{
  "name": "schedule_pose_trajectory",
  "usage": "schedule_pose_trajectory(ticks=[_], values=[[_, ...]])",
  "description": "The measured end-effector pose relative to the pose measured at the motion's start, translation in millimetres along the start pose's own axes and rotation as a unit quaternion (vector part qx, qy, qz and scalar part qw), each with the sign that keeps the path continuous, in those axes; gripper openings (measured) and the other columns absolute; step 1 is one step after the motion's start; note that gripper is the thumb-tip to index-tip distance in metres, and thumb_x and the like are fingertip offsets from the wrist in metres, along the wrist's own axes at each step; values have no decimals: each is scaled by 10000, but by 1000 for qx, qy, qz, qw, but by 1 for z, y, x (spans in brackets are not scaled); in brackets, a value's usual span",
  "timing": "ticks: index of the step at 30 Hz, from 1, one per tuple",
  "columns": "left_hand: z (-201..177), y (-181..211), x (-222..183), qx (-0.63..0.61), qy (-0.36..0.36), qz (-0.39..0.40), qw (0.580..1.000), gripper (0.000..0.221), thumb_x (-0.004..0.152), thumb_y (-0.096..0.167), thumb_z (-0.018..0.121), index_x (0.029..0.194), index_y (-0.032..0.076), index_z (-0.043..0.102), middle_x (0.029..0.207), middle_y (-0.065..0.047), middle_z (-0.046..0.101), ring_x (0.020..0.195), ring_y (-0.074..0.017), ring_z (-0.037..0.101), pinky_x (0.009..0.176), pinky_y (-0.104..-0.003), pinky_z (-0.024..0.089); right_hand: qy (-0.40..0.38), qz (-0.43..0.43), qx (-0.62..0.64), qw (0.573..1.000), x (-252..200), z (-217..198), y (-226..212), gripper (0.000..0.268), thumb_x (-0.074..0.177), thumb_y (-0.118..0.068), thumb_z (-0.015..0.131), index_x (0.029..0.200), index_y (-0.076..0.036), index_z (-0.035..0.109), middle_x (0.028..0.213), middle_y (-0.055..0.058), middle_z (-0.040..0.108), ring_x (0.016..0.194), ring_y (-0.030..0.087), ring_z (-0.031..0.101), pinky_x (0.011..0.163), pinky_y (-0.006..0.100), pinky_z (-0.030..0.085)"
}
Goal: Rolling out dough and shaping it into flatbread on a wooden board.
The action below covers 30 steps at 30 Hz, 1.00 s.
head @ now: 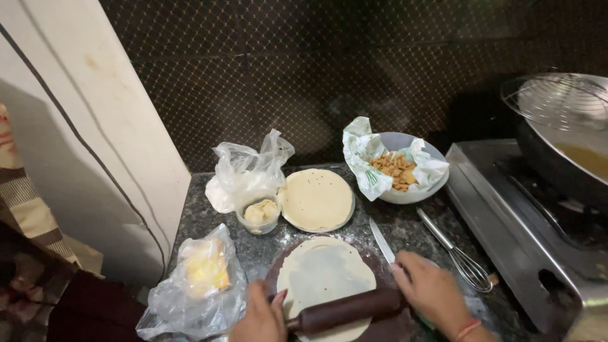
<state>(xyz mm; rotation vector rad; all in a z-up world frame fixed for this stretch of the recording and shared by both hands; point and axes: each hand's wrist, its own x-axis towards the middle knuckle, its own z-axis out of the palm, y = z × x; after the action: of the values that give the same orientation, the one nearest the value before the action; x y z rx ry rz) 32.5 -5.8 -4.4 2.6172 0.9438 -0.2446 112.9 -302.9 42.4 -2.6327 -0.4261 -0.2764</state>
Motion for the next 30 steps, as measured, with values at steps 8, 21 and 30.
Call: schedule_pose_trajectory(ticks=[8, 21, 30], values=[[-47, 51, 45, -138, 346, 284, 884, 363, 922, 305, 627, 1181, 57, 567, 1024, -161, 582, 987, -366, 586, 788, -480, 505, 53, 15, -34, 998, 76, 19, 17, 325, 976, -386, 546, 920, -82, 650, 892, 173, 712, 848, 422, 668, 730, 527, 519], [-52, 64, 54, -74, 358, 284, 886, 239, 946, 295, 613, 975, 62, 566, 906, -150, 586, 854, -356, 605, 727, -470, 500, 46, 1, -18, 999, 94, 14, 15, 349, 939, -411, 567, 849, -95, 683, 833, 171, 720, 803, 409, 682, 703, 538, 504], [-22, 24, -27, 12, 364, 262, 894, 191, 911, 290, 618, 849, 116, 570, 820, -74, 585, 816, -284, 605, 692, -452, 421, 39, -42, -95, 994, 7, 0, 24, 154, 855, -270, 551, 866, -144, 639, 764, 112, 676, 761, 341, 669, 683, 503, 487]])
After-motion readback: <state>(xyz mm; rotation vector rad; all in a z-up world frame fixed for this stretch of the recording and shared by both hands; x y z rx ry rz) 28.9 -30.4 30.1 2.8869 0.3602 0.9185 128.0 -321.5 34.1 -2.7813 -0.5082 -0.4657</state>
